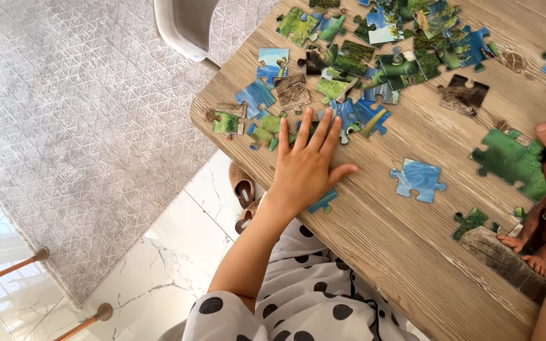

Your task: The recorder is assembling a large-piece jigsaw puzzle of a cartoon character on a wooden table.

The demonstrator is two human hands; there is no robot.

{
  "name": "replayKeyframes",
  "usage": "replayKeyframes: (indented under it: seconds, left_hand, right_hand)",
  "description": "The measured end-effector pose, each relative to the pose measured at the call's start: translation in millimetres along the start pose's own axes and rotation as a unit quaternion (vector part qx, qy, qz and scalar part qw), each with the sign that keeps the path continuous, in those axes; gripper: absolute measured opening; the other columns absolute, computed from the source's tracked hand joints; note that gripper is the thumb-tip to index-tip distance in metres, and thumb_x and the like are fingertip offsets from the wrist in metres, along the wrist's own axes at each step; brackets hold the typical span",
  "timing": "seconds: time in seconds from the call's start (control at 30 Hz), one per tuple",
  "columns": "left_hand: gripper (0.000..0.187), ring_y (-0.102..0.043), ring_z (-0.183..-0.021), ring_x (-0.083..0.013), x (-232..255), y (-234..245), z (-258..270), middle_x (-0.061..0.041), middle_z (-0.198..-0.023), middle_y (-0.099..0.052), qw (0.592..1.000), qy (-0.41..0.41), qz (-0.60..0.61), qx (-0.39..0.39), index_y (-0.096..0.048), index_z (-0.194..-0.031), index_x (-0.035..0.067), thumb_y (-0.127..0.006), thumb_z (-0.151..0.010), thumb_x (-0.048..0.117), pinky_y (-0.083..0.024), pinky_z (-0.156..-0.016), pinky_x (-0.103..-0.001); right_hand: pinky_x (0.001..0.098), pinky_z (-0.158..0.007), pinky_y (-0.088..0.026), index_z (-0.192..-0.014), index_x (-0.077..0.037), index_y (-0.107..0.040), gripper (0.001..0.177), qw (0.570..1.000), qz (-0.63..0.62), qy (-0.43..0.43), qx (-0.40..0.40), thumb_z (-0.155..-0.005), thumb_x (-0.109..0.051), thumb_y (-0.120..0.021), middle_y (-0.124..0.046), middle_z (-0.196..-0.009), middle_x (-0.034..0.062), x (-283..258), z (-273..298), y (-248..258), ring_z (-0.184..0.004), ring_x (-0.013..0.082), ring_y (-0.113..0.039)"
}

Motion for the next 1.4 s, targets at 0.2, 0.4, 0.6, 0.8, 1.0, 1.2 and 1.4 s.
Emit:
replayKeyframes:
  seconds: [0.2,0.4,0.6,0.8,1.0,1.2,1.4]
  left_hand:
    - [0.096,-0.026,-0.157,-0.0339,1,-5,-2,-0.008,-0.167,-0.036,1.0,0.02,-0.012,0.004,-0.039,-0.16,0.014,-0.041,-0.091,0.08,-0.012,-0.125,-0.066]
    - [0.092,-0.031,-0.154,-0.0327,-17,9,-23,-0.009,-0.165,-0.038,0.996,0.04,-0.064,0.054,-0.04,-0.16,0.013,-0.05,-0.092,0.075,-0.018,-0.124,-0.065]
    - [0.074,-0.054,-0.128,-0.0344,-131,18,-106,-0.014,-0.133,-0.059,0.979,0.188,-0.055,0.052,-0.057,-0.136,0.005,-0.083,-0.084,0.051,-0.042,-0.106,-0.06]
    - [0.082,-0.061,-0.117,-0.0384,-175,20,-166,-0.014,-0.117,-0.066,0.971,0.179,0.007,-0.156,-0.068,-0.112,0.004,-0.102,-0.053,0.049,-0.051,-0.092,-0.053]
    - [0.057,-0.07,-0.101,-0.0355,-188,18,-181,-0.015,-0.106,-0.073,0.984,0.089,0.073,-0.134,-0.071,-0.103,0.005,-0.1,-0.058,0.024,-0.056,-0.083,-0.046]
    - [0.034,-0.073,-0.086,-0.0233,-99,54,-229,-0.009,-0.101,-0.076,0.947,-0.083,0.307,0.049,-0.072,-0.109,0.005,-0.09,-0.08,0.005,-0.06,-0.075,-0.036]
    - [0.028,-0.076,-0.085,-0.0168,46,-38,-308,-0.005,-0.103,-0.079,0.885,-0.228,0.405,0.003,-0.077,-0.113,0.011,-0.088,-0.088,0.013,-0.063,-0.075,-0.034]
  right_hand:
    - [0.0329,-0.047,-0.032,-0.069,-0.007,-0.05,0.066,0.984,-0.134,0.115,0.009,-0.124,-0.044,-0.05,-0.034,-0.049,0.0014,-36,9,31,-0.04,0.0122,-0.031]
    - [0.0378,-0.041,-0.028,-0.06,-0.009,-0.042,0.07,0.984,-0.141,0.108,-0.012,-0.121,-0.042,-0.05,-0.027,-0.042,0.0046,-56,16,45,-0.032,0.0158,-0.025]
    - [0.0391,-0.039,-0.026,-0.056,-0.013,-0.038,0.07,0.979,-0.167,0.115,-0.018,-0.119,-0.044,-0.05,-0.025,-0.04,0.0033,-63,22,53,-0.033,0.0158,-0.022]
    - [0.0405,-0.038,-0.027,-0.052,-0.013,-0.041,0.076,0.989,-0.131,0.058,-0.022,-0.12,-0.044,-0.048,-0.028,-0.037,0.0047,-56,22,47,-0.029,0.0175,-0.024]
    - [0.0432,-0.071,-0.043,-0.096,0.001,-0.053,0.05,0.994,-0.093,0.055,0.0,-0.119,-0.043,-0.05,-0.049,-0.08,0.0165,-6,8,-4,-0.071,0.0251,-0.045]
    - [0.0604,-0.123,-0.024,-0.159,0.0,-0.04,0.083,0.995,0.016,0.047,0.088,-0.103,-0.06,-0.058,-0.037,-0.166,0.0264,-241,70,178,-0.154,0.0418,-0.032]
    - [0.0629,-0.122,-0.006,-0.163,-0.015,-0.029,0.101,0.997,0.051,-0.062,-0.013,-0.09,-0.085,-0.034,-0.02,-0.17,0.0145,-274,70,209,-0.157,0.0343,-0.013]
Point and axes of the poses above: each hand's wrist, its own z-axis away from the middle knuckle, its own y-axis out of the back of the hand, x = y × z, the point moved 1 cm from there along -z, towards the middle knuckle
